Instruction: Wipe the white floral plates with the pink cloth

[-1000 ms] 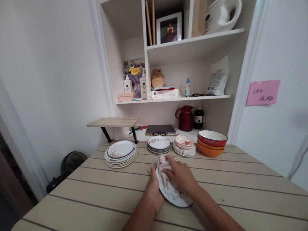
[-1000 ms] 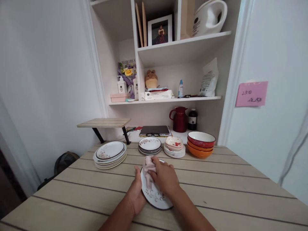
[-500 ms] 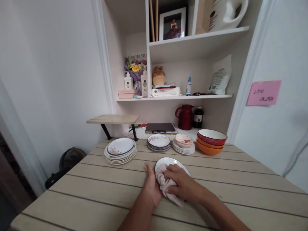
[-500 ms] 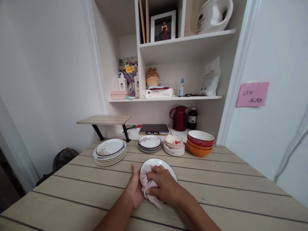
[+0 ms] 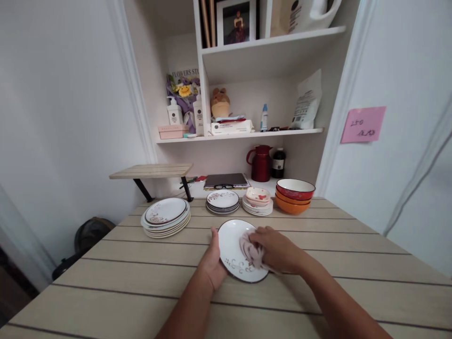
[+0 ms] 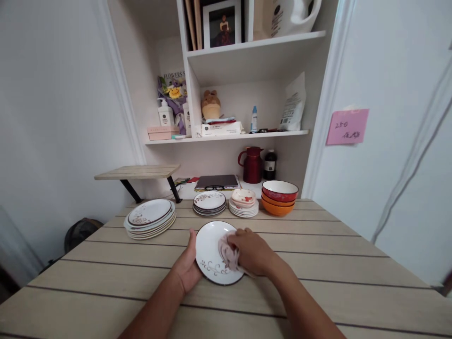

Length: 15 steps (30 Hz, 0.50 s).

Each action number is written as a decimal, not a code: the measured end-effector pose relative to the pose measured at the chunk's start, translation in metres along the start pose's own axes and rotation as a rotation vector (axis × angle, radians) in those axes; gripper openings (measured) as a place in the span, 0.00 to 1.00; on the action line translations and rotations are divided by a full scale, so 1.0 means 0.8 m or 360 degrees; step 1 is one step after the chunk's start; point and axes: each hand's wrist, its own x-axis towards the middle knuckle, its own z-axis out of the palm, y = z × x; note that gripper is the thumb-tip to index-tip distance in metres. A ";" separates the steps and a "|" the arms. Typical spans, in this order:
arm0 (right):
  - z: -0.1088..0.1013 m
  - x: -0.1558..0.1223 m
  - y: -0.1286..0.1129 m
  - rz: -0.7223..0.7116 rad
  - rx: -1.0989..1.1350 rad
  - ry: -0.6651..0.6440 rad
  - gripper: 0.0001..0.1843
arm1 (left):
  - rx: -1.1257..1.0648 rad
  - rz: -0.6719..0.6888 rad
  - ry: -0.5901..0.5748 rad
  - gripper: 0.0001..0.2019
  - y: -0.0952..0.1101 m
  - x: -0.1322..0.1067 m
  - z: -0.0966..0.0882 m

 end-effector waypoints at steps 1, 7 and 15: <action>-0.002 -0.006 -0.001 -0.0073 0.0011 -0.0094 0.11 | 0.0005 -0.0019 -0.0015 0.40 0.000 -0.001 0.000; 0.002 -0.010 -0.038 -0.0336 0.0171 -0.0233 0.12 | 0.0020 -0.0079 0.0036 0.39 0.001 -0.004 0.005; 0.016 0.021 -0.043 0.0014 0.0173 0.0256 0.20 | -0.0011 0.0005 0.0104 0.36 0.000 -0.003 0.004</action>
